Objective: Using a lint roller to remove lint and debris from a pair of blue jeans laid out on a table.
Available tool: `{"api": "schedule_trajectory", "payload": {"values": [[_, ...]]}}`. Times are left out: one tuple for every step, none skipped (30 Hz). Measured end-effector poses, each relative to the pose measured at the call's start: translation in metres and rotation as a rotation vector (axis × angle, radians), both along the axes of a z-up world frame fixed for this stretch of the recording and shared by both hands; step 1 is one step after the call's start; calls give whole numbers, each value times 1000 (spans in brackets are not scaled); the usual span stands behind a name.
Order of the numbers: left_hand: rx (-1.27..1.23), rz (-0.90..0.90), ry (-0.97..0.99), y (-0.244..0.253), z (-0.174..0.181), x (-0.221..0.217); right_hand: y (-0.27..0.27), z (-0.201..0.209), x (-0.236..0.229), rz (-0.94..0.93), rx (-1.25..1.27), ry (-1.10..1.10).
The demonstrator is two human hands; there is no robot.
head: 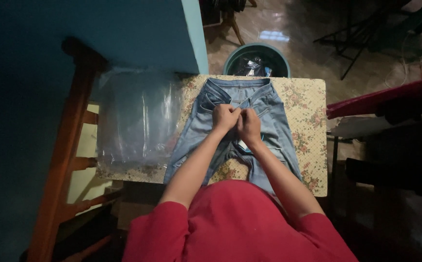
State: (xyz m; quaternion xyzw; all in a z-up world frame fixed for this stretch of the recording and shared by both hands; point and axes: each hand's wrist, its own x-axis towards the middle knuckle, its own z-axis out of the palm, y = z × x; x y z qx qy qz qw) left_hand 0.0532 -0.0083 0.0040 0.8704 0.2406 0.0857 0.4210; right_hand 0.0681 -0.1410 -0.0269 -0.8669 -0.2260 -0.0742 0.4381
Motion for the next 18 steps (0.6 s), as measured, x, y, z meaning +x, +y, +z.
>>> {"api": "schedule_trajectory", "payload": {"values": [[0, 0, 0, 0, -3, 1, 1, 2, 0, 0, 0, 0], [-27, 26, 29, 1, -6, 3, 1, 3, 0, -1, 5, 5], [-54, 52, 57, 1, -8, 4, 2, 5, 0, -1, 10, 10], [-54, 52, 57, 4, -28, 10, 3, 8, -1, -2, 10, 9], [-116, 77, 60, 6, -48, 15, 4, 9, -2, -7, 5, 32], [-178, 103, 62, 8, -68, 20, 4, 11, -2, -11, 1, 55], [-178, 101, 63, 7, -70, 18, 4, 12, -2, -13, 1, 56], [-222, 120, 88, 7, -73, 17, 3, 12, -1, -16, -2, 76], [-266, 139, 113, 6, -75, 16, 2, 13, 0, -19, -5, 95], [-265, 138, 112, 5, -75, 18, 1, 15, 2, -20, -5, 95], [-275, 93, 112, 4, -75, 18, 1, 16, 3, -28, -14, 109], [-285, 49, 112, 3, -76, 18, 0, 17, 3, -37, -23, 123], [-285, 51, 113, 4, -62, 17, -1, 17, 5, -35, -23, 125], [-301, 49, 146, 6, -48, 16, -2, 17, 6, -31, -23, 135], [-316, 45, 178, 7, -34, 15, -3, 18, 7, -30, -22, 143], [-316, 45, 178, 9, -29, 15, -2, 21, 7, -29, -22, 144], [-306, 49, 185, 11, -25, 16, -1, 24, 7, -4, -10, 157], [-297, 53, 191, 13, -20, 16, -1, 27, 6, 22, 2, 170]]}}
